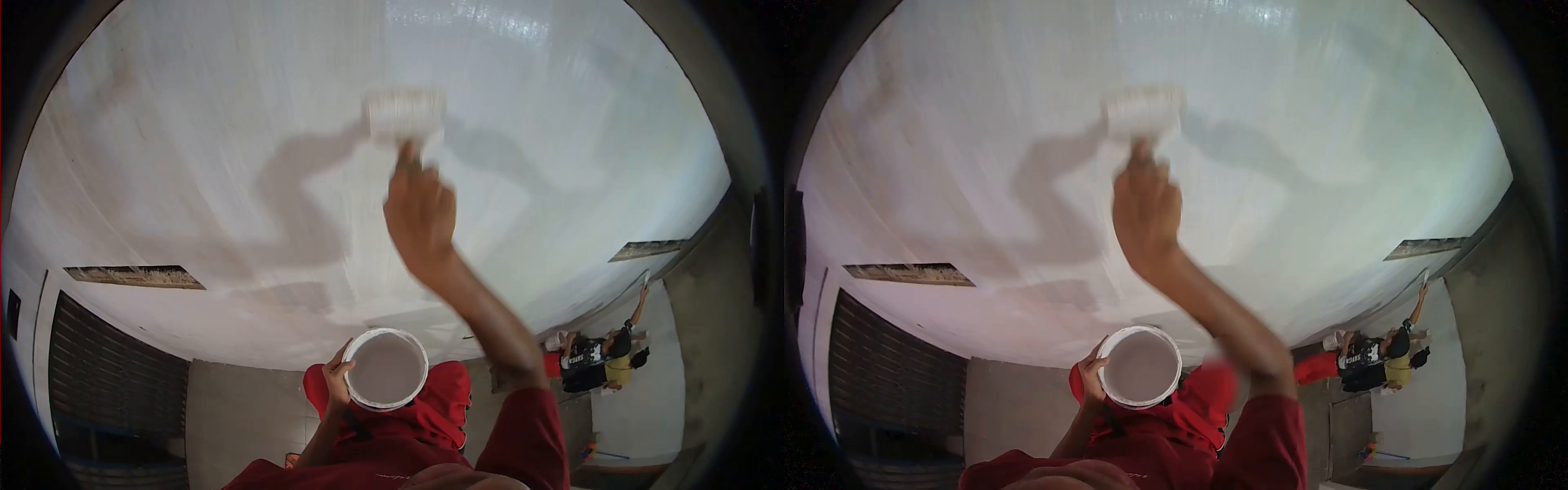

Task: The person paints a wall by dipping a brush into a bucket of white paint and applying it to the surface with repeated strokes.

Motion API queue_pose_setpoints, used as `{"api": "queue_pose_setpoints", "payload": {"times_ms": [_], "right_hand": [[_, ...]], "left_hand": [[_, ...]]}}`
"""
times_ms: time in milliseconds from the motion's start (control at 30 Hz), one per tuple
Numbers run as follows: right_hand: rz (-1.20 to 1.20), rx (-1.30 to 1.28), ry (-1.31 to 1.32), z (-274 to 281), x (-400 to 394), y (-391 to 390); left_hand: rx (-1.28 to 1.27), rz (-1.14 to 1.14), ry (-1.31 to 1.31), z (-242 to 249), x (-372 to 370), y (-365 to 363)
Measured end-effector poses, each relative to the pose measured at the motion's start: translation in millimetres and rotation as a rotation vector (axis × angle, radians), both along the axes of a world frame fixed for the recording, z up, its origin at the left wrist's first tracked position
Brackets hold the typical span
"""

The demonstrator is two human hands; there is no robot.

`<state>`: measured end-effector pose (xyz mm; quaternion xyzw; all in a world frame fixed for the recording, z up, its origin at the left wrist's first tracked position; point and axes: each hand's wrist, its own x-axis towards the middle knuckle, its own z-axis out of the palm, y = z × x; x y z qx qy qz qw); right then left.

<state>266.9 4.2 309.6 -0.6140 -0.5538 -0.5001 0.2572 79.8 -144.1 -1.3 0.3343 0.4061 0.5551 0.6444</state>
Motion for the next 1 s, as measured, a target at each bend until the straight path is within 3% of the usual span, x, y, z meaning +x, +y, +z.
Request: {"api": "queue_pose_setpoints", "payload": {"times_ms": [167, 267, 333, 367, 433, 467, 567, 600, 667, 733, 800, 867, 933, 1000], "right_hand": [[0.222, -0.782, 0.461, -120.7, 11.6, -37.2], [0.317, -0.956, 0.430, -125.0, 36.1, -32.7], [0.232, -0.754, 0.445, -79.0, 41.9, -22.7], [0.300, -0.654, 0.485, -45.2, 52.8, -16.1], [0.263, -0.652, 0.474, 54.0, 54.0, -32.2], [0.293, -0.527, 0.475, 84.8, 53.8, -40.0], [0.451, -0.089, 0.176, 141.4, 56.3, -46.3], [0.517, 0.119, -0.089, 152.3, 64.4, -38.0], [0.498, -0.318, 0.615, 214.9, 19.9, -97.2], [0.590, -0.092, 0.609, 214.8, 26.6, -76.0], [0.750, -0.091, 0.828, 210.6, 38.8, -40.9], [1.005, -0.193, 1.201, 199.1, 47.3, -12.2], [1.221, -0.348, 1.279, 159.6, 71.6, 19.8], [1.363, -0.473, 1.486, 122.1, 76.2, 32.3]], "left_hand": [[0.088, -0.016, 0.041, -5.8, -1.5, -0.7], [0.179, -0.015, 0.107, 8.8, 0.5, 4.2], [0.206, 0.001, 0.103, 0.1, 0.2, 1.0], [0.158, 0.005, 0.074, -0.5, 0.5, 1.3], [0.059, 0.016, 0.014, -0.6, 1.9, 2.0], [0.044, 0.009, 0.000, -1.1, 1.1, 2.2], [-0.002, 0.008, -0.048, -1.9, 2.6, 0.9], [-0.015, 0.011, -0.059, -1.2, 3.0, 0.4], [-0.012, 0.018, -0.067, -2.0, 4.5, 1.8], [0.006, 0.017, -0.053, -5.3, 3.0, 1.7], [0.028, 0.004, -0.022, -6.0, 1.2, 1.7], [0.034, -0.006, -0.006, -7.8, -0.9, -0.1], [0.029, -0.005, -0.002, -10.3, -1.3, 2.5], [0.370, 0.032, 0.197, -6.2, 1.8, 4.1]]}}
